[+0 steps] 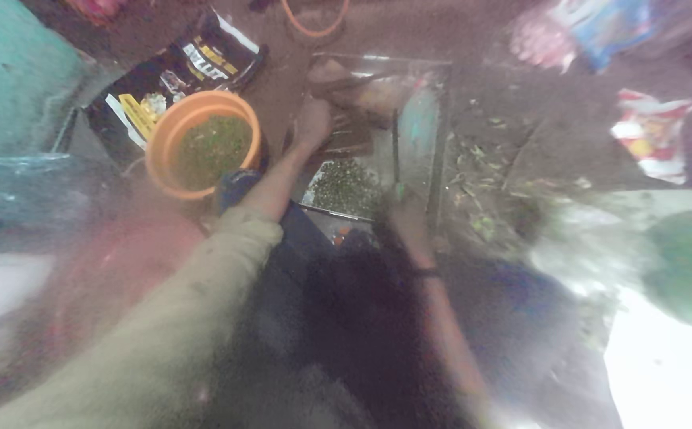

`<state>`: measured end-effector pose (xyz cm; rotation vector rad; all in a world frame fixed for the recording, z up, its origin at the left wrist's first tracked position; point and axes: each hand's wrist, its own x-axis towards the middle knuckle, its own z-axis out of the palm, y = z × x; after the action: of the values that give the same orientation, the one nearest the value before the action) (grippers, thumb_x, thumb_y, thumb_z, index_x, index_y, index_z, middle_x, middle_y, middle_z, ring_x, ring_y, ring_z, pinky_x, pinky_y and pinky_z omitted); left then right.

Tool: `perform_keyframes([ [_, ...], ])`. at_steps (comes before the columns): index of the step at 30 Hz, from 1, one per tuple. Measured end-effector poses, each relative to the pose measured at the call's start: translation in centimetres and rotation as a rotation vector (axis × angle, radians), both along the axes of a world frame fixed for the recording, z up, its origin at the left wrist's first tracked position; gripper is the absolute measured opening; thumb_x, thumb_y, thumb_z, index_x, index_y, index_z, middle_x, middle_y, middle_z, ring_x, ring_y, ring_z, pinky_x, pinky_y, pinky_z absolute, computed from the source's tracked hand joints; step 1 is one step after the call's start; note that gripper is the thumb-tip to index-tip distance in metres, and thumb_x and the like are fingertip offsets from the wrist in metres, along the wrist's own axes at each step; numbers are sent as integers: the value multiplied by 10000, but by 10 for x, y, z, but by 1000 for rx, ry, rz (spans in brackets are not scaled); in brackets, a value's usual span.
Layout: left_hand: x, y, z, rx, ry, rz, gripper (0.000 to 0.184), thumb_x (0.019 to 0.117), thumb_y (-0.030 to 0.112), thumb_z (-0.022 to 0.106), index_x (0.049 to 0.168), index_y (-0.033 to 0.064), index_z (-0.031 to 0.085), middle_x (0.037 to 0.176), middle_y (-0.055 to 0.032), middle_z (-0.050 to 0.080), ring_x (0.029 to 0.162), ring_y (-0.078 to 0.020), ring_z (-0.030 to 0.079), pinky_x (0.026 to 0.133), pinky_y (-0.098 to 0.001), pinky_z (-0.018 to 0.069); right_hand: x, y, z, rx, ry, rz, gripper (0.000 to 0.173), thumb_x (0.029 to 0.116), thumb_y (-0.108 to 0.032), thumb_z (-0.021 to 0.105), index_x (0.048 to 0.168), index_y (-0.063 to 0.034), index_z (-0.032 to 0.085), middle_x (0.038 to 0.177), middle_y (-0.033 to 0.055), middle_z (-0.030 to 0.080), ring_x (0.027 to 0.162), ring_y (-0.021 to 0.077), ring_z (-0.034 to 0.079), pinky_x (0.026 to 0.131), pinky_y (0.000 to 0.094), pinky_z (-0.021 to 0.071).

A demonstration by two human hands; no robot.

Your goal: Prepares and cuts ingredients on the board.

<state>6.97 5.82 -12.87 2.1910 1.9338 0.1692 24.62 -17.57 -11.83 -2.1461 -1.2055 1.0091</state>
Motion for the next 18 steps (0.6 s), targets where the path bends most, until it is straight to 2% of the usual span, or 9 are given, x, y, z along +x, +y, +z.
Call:
perform_keyframes([
  [5,-1,1,-7,-18,27,-20,324,948,362,648,1077,82,747,1199,-186,714,1115,-392,692,881,-642,564,0,0,-1,2,-17,16,442,1091,-431,500,1259,-41,621,991,211,690,911,369,689,831,590,545],
  [8,-7,5,-1,-26,6,-32,484,940,348,678,1279,3,658,1361,-238,621,1245,-397,630,995,-606,540,1,-2,-3,12,-12,16,453,1089,-442,496,1261,-41,616,990,212,688,904,372,686,818,592,548],
  [9,-8,1,11,-43,3,-26,480,942,338,682,1279,-2,650,1334,-239,638,1224,-399,643,983,-608,543,1,-2,-3,13,-8,17,458,1089,-444,497,1278,-43,613,1004,216,690,910,374,688,823,596,548],
  [11,-10,-11,40,-107,54,-40,415,967,348,667,1208,12,697,1266,-229,681,1194,-404,660,976,-617,536,2,-3,-2,5,-9,11,459,1086,-445,506,1279,-41,609,1006,220,687,909,377,686,823,599,544],
  [13,-11,-24,61,-186,140,-65,374,985,315,648,1163,-10,696,1217,-260,685,1163,-446,662,933,-654,529,1,-3,0,8,-9,1,456,1082,-453,513,1250,-40,610,974,208,679,884,370,679,805,593,542],
  [16,-11,-32,57,-215,200,-62,368,923,215,708,1207,-17,672,1213,-285,674,1143,-484,656,897,-690,531,-1,-3,0,19,-2,5,462,1083,-457,507,1241,-35,612,960,203,679,872,368,679,797,593,543],
  [18,-8,-32,48,-230,171,-55,361,937,160,695,1238,-36,654,1246,-294,660,1158,-493,647,902,-690,529,-1,-3,3,24,6,7,455,1087,-437,508,1244,-22,609,968,215,676,877,372,678,804,591,541],
])
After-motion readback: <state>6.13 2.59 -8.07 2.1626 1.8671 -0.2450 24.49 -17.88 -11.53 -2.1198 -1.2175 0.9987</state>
